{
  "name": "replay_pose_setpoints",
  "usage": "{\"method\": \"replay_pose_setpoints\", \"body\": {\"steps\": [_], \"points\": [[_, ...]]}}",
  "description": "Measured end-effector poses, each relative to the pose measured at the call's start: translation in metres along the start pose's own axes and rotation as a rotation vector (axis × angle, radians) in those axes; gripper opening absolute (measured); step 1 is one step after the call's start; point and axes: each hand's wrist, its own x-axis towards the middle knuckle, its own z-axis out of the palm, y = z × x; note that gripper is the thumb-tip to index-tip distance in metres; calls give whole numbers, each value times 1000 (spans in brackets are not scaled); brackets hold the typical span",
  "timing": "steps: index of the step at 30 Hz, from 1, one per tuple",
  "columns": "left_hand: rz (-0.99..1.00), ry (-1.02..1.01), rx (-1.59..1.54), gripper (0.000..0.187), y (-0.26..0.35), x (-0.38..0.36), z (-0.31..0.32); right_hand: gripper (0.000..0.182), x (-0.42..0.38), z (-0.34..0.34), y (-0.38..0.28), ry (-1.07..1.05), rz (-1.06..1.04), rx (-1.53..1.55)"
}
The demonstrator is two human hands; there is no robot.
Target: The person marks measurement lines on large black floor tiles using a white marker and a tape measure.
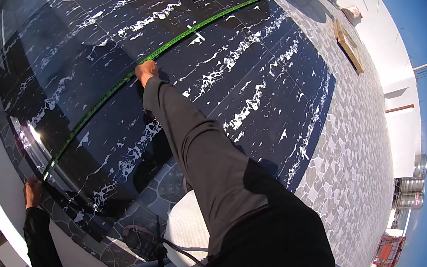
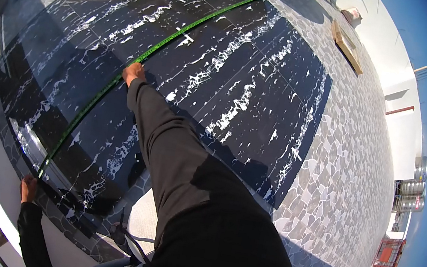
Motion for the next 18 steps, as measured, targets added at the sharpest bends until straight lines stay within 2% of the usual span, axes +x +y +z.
{"method": "replay_pose_setpoints", "body": {"steps": [3, 8, 9, 11, 12, 14, 15, 16, 17, 18], "points": [[-53, -47, 78, 15, 0, 3, 0, 27, -3, -2, -1, -2, -30, 33], [-32, 5, -39, 13, -11, 8, 5, 26, -10, -9, -6, -24, 4, -4], [-31, 4, -38, 13, -14, 10, 6, 26, 58, 43, 44, -23, 5, -2], [36, 25, -37, 11, -19, 12, 8, 30, 200, 167, 112, 176, -270, 276], [36, 23, -36, 11, -18, 13, 10, 30, 156, 112, 105, 176, -269, 276], [53, 109, -109, 10, -13, 11, 16, 23, 63, 49, 24, 61, -38, -321], [51, 108, -109, 10, -8, 11, 16, 23, 98, 68, 72, 59, -37, -323], [26, 60, -109, 9, -2, 11, 12, 20, 144, 102, 104, 141, -148, 25], [1, 12, -109, 9, 3, 11, 10, 19, 199, 166, 108, 220, -256, 375], [1, 11, -109, 9, 5, 11, 9, 19, 145, 100, 105, 220, -255, 374]]}}
